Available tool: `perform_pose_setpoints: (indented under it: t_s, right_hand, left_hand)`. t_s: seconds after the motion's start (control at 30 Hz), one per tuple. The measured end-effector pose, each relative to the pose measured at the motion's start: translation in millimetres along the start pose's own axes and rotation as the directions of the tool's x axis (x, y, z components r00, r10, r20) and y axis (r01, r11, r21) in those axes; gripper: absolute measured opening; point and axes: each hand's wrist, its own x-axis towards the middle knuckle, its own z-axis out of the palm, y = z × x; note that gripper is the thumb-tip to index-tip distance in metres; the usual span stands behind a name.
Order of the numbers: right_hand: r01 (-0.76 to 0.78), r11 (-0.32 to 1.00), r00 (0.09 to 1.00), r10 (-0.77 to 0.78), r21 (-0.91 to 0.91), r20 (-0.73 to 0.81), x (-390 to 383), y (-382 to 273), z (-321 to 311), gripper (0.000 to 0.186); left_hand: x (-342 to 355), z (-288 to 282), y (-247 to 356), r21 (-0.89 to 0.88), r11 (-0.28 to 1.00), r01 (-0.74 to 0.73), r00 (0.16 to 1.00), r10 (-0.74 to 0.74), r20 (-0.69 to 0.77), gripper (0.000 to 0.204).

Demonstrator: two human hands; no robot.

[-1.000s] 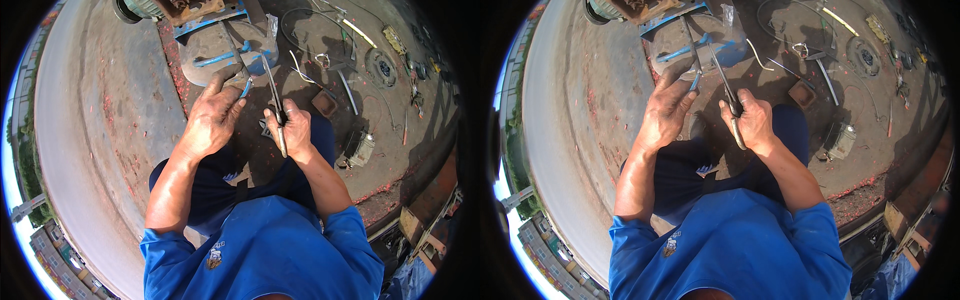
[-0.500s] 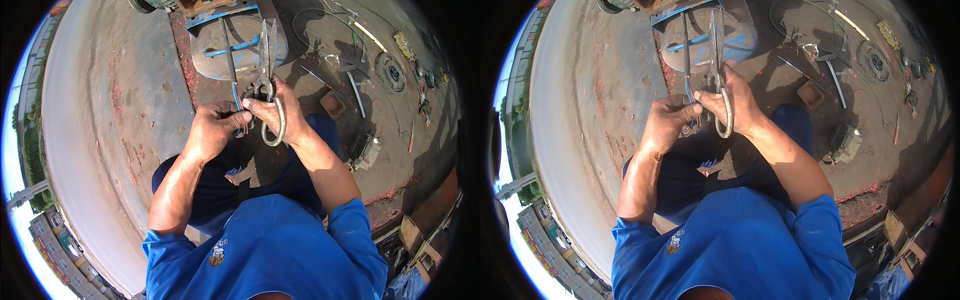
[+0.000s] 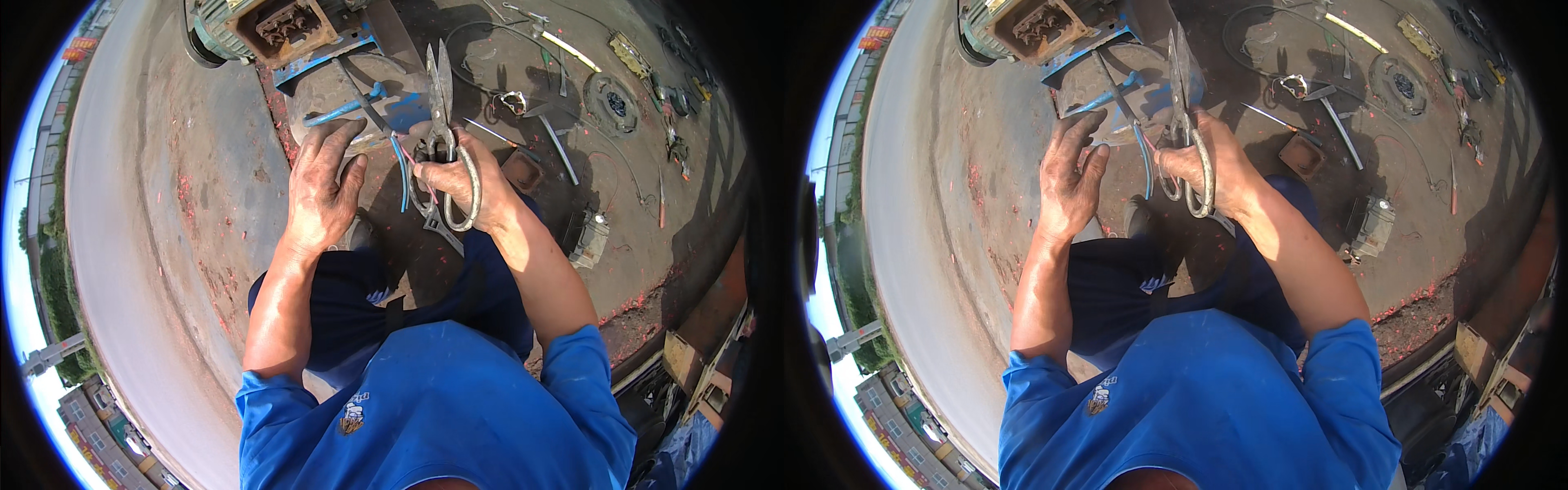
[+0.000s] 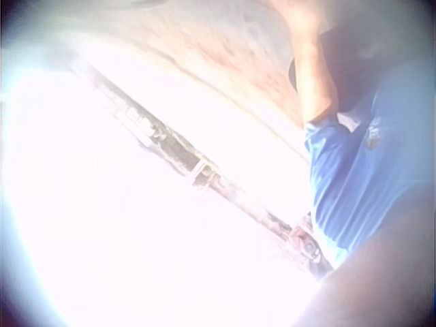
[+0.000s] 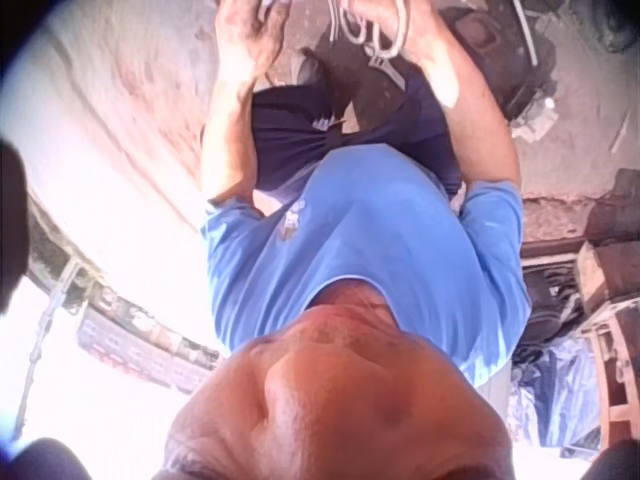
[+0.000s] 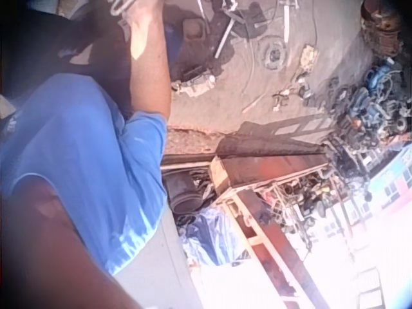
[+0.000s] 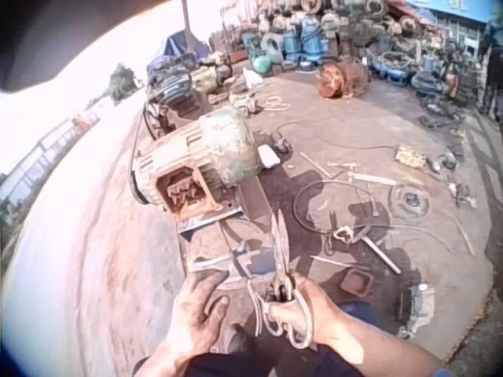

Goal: The person uses shears to cut the outer sheath of a cable, then strips the insulation from individual wires. They twist the exposed strands and insert them into the terminal block of a green electric motor, securing the connections.

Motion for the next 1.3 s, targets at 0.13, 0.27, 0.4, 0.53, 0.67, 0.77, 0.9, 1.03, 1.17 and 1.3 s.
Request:
perform_pose_setpoints:
  t_s: [0.13, 0.27, 0.4, 0.53, 0.67, 0.77, 0.9, 1.03, 1.17, 1.3]
  right_hand:
    - [-0.068, 0.991, 0.996, 0.062, -0.112, -0.061, -14.1, -15.2, -0.4, 0.041]
    - [0.073, 0.993, 0.992, -0.082, -0.096, -0.097, -16.5, -15.2, -11.6, 0.047]
    - [0.254, 0.963, 0.946, -0.268, -0.095, -0.182, -9.5, -21.6, 1.7, 0.043]
    - [0.315, 0.924, 0.886, -0.369, -0.217, -0.283, -1.6, -24.1, 5.7, 0.037]
    - [0.18, 0.591, 0.913, -0.399, -0.786, -0.091, -20.1, -3.7, -1.6, 0.039]
    - [0.298, 0.483, 0.876, -0.482, -0.823, 0.034, -28.4, 18.2, -2.7, 0.043]
    - [0.332, 0.32, 0.808, -0.582, -0.887, 0.092, -25.8, 20.8, -4.5, 0.04]
    - [0.282, 0.442, 0.873, -0.486, -0.851, 0.037, -30.8, 21.4, -1.3, 0.034]
    - [0.268, 0.423, 0.864, -0.504, -0.866, 0.021, -33.6, 24.7, 1.2, 0.033]
    - [0.224, 0.524, 0.898, -0.439, -0.822, -0.035, -35.4, 25.6, 3.3, 0.033]
  left_hand:
    - [25.2, 12.4, 19.0, 0.009, 0.936, -0.351, 0.909, 0.338, 0.244, 0.04]
    - [28.7, 17.6, 5.5, 0.06, 0.915, -0.398, 0.899, 0.376, 0.226, 0.028]
    - [29.7, 17.0, 2.4, 0.039, 0.942, -0.332, 0.932, 0.322, 0.166, 0.019]
    - [28.1, 6.4, -3.6, -0.251, 0.963, 0.1, 0.994, -0.085, 0.07, 0.017]
    - [22.8, -1.2, -2.8, -0.507, 0.829, 0.238, 0.97, -0.23, 0.08, 0.018]
    - [18.4, 5.5, -4.4, -0.448, 0.878, 0.171, 0.985, -0.155, 0.073, 0.015]
    - [17.5, 4.4, 7.8, -0.394, 0.913, 0.107, 0.994, -0.097, 0.047, 0.015]
    - [17.6, -0.6, 12.2, -0.306, 0.95, 0.06, 0.997, -0.045, 0.056, 0.016]
    - [14.7, 2.2, 11.8, -0.216, 0.976, 0.029, 0.994, -0.006, 0.11, 0.018]
    - [7.8, 0.2, 16.3, -0.071, 0.997, -0.027, 0.991, 0.036, 0.128, 0.024]
